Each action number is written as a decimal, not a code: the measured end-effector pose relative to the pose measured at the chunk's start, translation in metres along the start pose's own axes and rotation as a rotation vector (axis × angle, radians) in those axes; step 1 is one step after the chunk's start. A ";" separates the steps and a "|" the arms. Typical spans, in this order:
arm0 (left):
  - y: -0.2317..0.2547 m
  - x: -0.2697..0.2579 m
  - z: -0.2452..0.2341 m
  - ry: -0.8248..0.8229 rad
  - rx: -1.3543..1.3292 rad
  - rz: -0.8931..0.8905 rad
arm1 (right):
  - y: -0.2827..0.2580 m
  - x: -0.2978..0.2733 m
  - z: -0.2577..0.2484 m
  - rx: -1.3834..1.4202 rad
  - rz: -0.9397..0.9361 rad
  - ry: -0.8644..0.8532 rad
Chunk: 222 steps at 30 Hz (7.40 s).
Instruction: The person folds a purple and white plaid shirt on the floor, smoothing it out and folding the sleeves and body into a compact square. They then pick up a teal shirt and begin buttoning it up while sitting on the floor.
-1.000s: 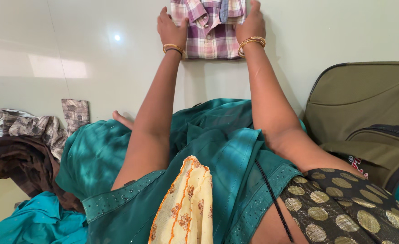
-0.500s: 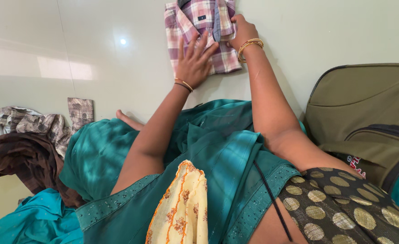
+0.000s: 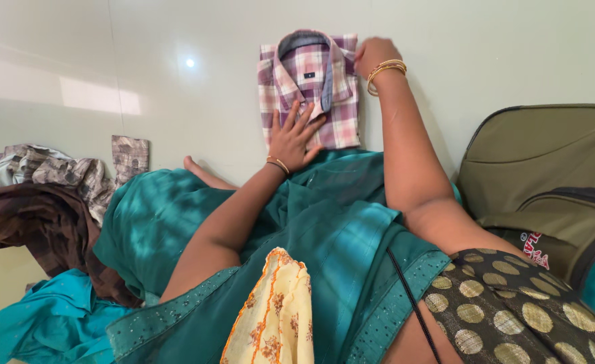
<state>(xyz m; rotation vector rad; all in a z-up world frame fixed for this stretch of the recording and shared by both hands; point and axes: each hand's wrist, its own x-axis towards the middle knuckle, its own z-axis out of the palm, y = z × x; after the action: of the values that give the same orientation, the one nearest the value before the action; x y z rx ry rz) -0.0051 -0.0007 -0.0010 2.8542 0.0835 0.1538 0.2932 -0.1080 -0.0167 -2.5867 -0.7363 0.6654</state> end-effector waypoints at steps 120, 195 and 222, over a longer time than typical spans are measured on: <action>0.000 0.095 0.015 -0.192 0.102 0.108 | -0.003 0.005 0.014 0.144 -0.122 0.642; -0.041 -0.043 -0.013 -0.149 0.046 -0.532 | -0.202 -0.035 0.148 -0.168 -0.530 0.038; -0.041 -0.047 -0.007 -0.033 0.045 -0.504 | -0.090 -0.111 0.081 -0.407 -1.091 -0.020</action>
<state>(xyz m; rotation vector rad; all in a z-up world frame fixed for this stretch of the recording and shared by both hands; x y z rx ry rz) -0.0538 0.0371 -0.0108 2.7733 0.7946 -0.0001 0.1314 -0.0825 -0.0043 -1.9698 -2.1860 0.1791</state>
